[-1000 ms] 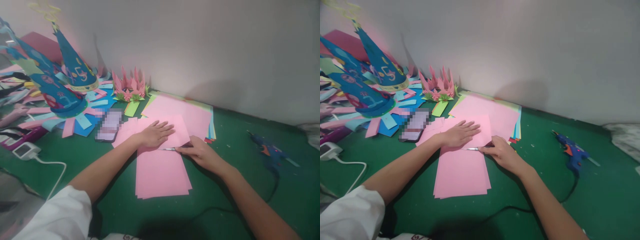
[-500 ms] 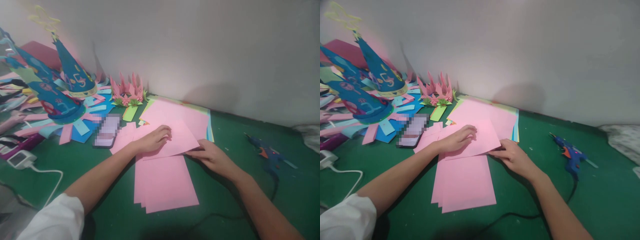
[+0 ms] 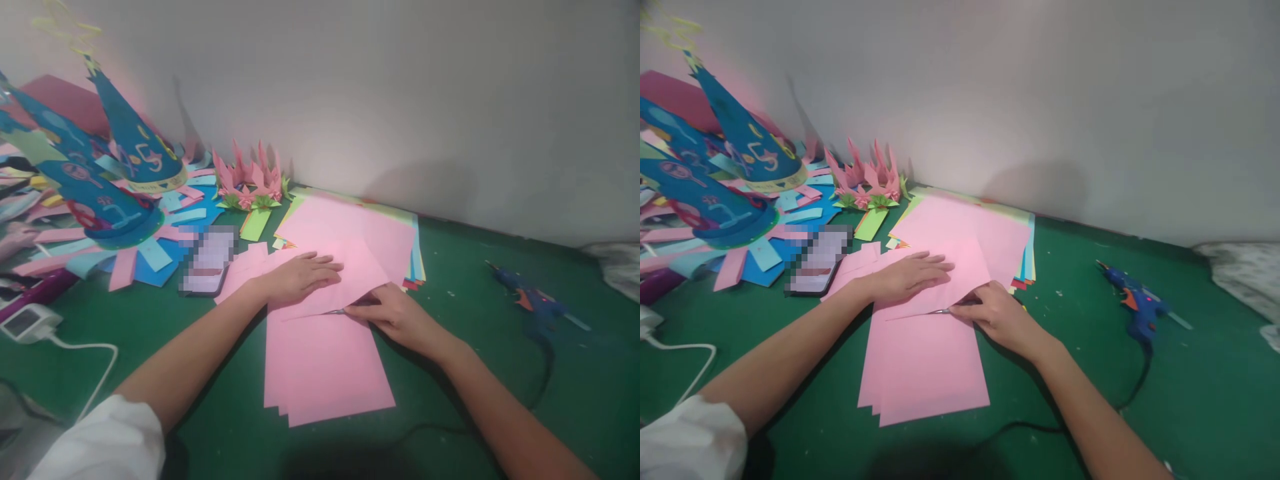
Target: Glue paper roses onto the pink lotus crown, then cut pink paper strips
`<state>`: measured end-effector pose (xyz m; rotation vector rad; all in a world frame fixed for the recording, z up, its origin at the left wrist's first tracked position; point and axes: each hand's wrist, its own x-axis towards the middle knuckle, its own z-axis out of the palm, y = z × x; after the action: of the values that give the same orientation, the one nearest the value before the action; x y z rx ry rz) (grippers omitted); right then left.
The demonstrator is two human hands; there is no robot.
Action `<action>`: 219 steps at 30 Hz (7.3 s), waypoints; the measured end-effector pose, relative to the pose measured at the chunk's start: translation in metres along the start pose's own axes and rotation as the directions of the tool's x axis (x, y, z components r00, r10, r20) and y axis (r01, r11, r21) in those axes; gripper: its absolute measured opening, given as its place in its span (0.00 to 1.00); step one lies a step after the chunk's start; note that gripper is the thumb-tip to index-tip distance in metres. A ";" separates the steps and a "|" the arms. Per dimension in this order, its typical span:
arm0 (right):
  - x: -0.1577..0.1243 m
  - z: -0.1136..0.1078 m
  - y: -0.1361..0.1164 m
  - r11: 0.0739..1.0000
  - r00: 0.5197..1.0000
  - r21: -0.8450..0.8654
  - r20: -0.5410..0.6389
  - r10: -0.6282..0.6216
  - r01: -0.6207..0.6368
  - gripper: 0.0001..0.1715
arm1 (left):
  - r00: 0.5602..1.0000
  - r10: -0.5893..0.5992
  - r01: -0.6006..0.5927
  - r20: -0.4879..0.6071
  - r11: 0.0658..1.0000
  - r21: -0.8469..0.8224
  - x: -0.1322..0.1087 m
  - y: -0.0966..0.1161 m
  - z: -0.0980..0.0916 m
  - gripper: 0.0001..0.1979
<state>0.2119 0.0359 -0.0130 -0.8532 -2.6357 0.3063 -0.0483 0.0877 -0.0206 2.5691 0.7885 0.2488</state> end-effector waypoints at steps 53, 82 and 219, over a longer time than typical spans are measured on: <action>0.031 0.013 -0.032 0.992 0.992 0.020 -0.004 -0.123 0.124 0.16 | 1.000 -0.014 0.014 0.010 1.000 0.008 0.002 0.002 0.000 0.19; 0.018 -0.031 0.066 0.879 0.769 -0.104 -0.539 0.344 -0.465 0.18 | 0.915 -0.221 0.262 -0.339 0.961 0.082 -0.006 0.011 0.000 0.29; -0.001 0.000 0.022 0.760 0.614 0.282 -0.459 0.643 -0.585 0.15 | 0.649 -0.450 0.126 -0.614 0.859 -0.496 0.000 0.015 0.010 0.16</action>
<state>0.2241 0.0532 -0.0203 -1.5464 -1.7191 0.3118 -0.0384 0.0727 -0.0223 1.8463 1.2485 1.2303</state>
